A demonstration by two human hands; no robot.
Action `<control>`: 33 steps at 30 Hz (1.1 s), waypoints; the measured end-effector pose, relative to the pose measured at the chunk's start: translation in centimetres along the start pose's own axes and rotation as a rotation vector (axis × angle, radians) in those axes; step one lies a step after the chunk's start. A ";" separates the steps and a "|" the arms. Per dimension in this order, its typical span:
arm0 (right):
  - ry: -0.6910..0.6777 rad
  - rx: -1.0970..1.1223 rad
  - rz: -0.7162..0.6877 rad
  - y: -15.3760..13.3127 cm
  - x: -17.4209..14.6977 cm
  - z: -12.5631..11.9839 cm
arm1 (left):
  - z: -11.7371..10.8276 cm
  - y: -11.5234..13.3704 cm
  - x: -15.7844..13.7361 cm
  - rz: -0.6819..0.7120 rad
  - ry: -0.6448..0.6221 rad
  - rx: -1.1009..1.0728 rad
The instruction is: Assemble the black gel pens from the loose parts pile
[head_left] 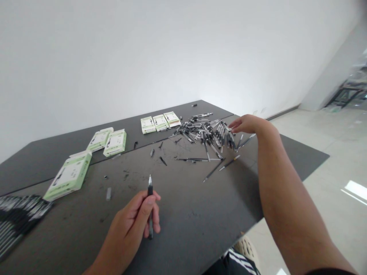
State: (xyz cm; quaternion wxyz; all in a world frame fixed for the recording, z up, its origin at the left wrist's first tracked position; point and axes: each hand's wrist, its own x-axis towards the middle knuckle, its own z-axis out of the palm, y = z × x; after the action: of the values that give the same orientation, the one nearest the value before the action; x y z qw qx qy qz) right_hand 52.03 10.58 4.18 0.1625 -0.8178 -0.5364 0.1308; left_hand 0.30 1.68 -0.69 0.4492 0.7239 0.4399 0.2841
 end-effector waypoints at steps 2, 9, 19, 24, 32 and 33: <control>0.023 0.010 0.042 0.4 0.0 -0.1 | -0.1 0.0 0.0 -0.007 0.007 0.006; 0.155 0.058 0.174 1.3 0.3 0.5 | 0.0 0.1 0.1 -0.016 0.007 -0.001; 0.348 0.063 0.120 0.8 0.4 1.8 | 0.0 0.4 0.0 -0.038 -0.014 -0.026; 0.488 0.059 0.098 0.3 -0.2 2.5 | 0.3 0.5 0.0 -0.046 -0.011 -0.073; 0.565 0.029 0.108 0.6 -0.1 4.0 | 0.6 0.6 -0.2 -0.074 -0.013 -0.206; 0.566 0.021 0.108 0.6 0.0 4.1 | 0.6 0.5 -0.2 -0.073 -0.005 -0.218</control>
State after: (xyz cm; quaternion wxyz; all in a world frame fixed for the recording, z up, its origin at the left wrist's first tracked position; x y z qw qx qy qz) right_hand 50.96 10.82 0.19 0.3071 -0.8474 -0.4240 -0.0885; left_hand 0.89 1.18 -0.45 0.5364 0.6549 0.4313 0.3120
